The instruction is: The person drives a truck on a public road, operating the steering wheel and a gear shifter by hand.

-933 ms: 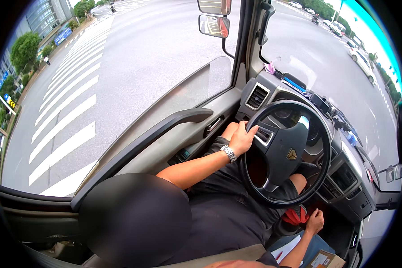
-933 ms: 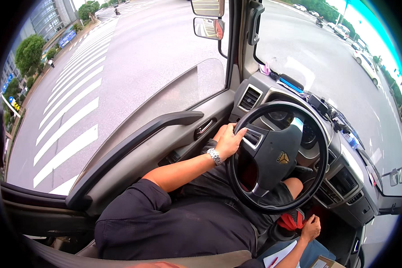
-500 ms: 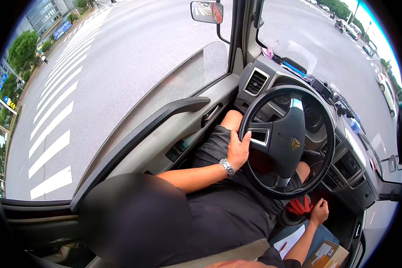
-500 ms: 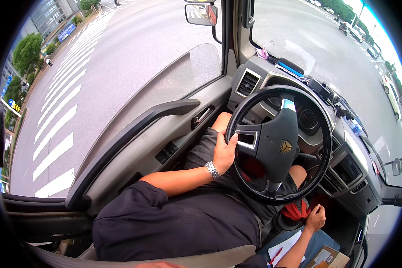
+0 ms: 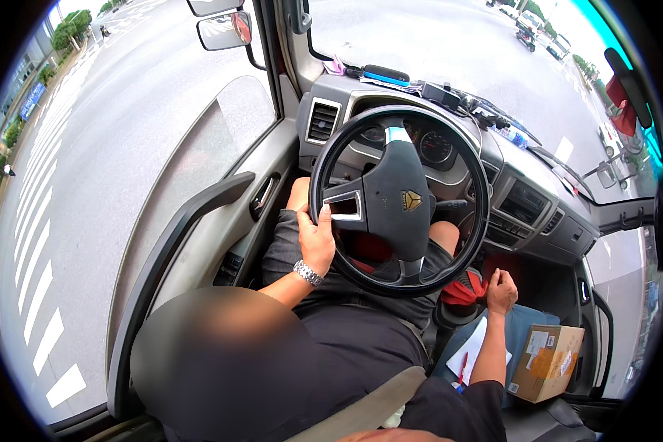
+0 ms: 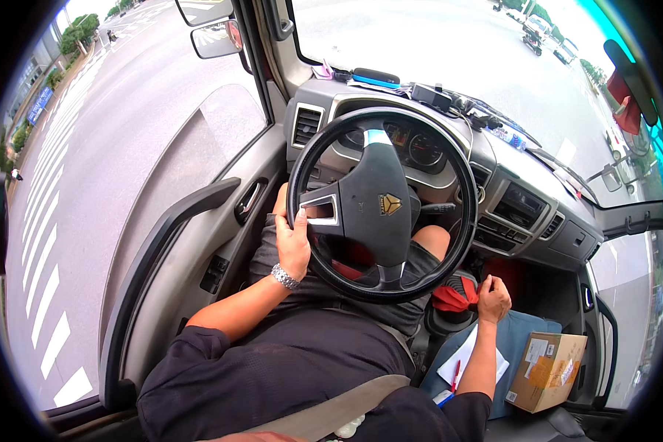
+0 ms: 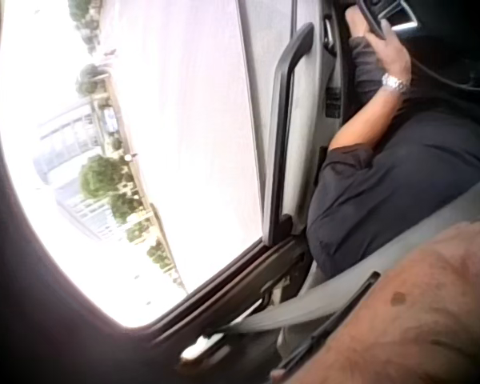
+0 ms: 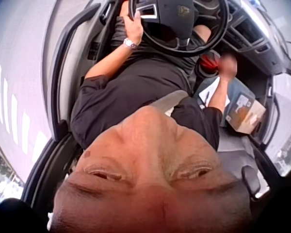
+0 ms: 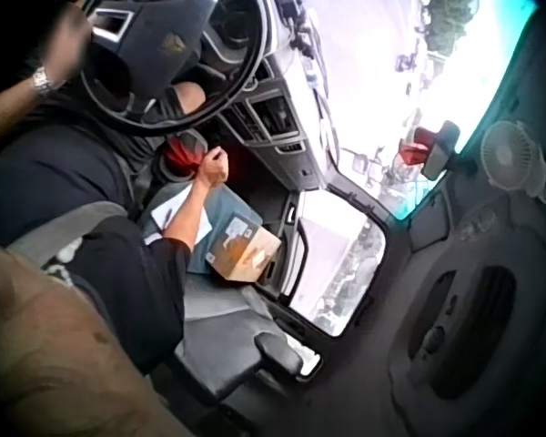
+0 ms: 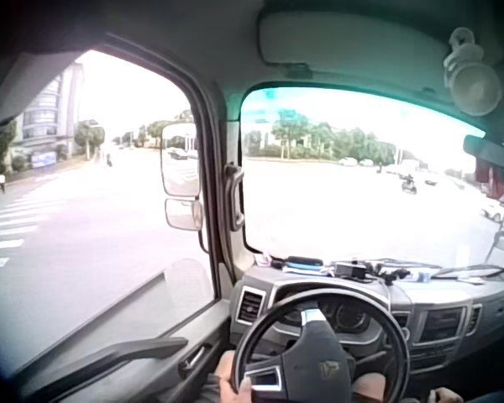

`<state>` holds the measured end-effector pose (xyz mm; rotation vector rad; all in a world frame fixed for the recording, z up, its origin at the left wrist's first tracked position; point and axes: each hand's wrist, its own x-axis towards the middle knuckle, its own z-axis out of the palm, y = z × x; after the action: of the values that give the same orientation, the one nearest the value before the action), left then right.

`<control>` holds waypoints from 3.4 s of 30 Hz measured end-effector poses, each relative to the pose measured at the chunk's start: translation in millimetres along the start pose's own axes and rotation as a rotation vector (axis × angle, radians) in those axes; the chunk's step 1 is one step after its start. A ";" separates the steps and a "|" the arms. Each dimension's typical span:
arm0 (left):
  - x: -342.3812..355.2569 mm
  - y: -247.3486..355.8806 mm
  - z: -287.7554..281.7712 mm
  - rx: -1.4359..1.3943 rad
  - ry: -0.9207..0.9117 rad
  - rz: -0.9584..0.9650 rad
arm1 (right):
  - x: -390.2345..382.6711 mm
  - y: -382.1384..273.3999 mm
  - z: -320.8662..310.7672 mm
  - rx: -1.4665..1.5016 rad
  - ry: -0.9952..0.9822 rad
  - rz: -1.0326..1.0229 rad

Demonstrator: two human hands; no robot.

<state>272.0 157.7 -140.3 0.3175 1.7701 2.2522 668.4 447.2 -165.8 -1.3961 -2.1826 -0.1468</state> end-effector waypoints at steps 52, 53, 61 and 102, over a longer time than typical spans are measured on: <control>118.6 46.7 110.8 0.604 -0.297 0.408 | 91.0 130.5 44.5 -0.051 0.148 -0.474; 114.5 43.4 107.0 0.595 -0.290 0.416 | 89.2 130.0 47.3 -0.058 0.148 -0.472; 77.5 32.7 64.9 0.597 -0.298 0.301 | 81.3 122.7 50.2 -0.099 0.234 -0.483; 27.1 7.2 -8.0 0.138 -0.389 0.039 | 84.4 76.1 47.9 -0.129 0.089 -0.348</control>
<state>243.3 157.8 -134.9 0.7653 1.7184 1.9288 689.4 568.0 -179.4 -1.0393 -2.3572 -0.4746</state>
